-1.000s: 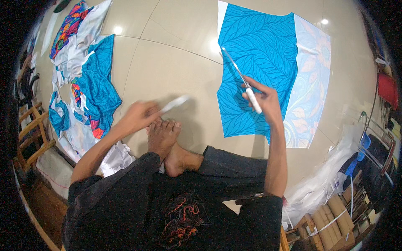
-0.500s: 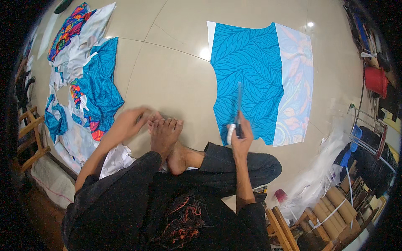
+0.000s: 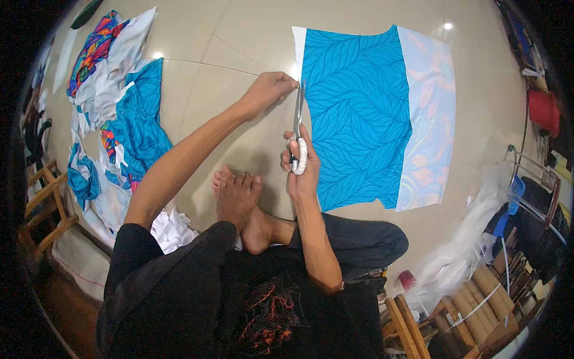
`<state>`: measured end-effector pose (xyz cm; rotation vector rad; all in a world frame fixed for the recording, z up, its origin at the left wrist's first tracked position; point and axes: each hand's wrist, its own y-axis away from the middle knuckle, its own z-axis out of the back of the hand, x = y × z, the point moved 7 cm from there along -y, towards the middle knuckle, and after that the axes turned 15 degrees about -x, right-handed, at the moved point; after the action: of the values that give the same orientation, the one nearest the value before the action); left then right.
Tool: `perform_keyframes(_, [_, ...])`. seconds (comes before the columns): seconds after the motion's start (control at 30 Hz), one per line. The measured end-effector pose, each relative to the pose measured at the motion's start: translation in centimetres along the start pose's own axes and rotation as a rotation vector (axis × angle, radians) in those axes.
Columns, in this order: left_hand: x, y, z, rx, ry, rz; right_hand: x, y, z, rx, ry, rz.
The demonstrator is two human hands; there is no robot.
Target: The person sits on the floor and uses shears to cut a large piece of patterned fabric. They repeatedly fold the fabric, align the edges, and trim the material into rectangular sections, placing the cut pieces aside.
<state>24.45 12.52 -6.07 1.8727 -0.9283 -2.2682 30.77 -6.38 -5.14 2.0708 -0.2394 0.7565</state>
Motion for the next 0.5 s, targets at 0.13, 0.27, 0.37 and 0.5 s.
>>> perform_keyframes(0.13, [0.3, -1.4, -0.3, -0.073, -0.042, -0.044, 0.2, -0.6, 0.1, 0.030, -0.012, -0.019])
perform_keyframes(0.27, [0.4, -1.9, -0.3, -0.082, -0.066, -0.037, 0.3, -0.8, 0.5, -0.004, 0.028, -0.043])
perform_keyframes(0.37, [0.3, -1.9, -0.3, -0.062, -0.037, -0.017, 0.5, -1.2, 0.5, 0.029, 0.063, -0.010])
perform_keyframes(0.5, [0.5, -2.2, -0.2, -0.072, -0.016, -0.016, 0.9, -1.5, 1.2, -0.015, 0.168, -0.005])
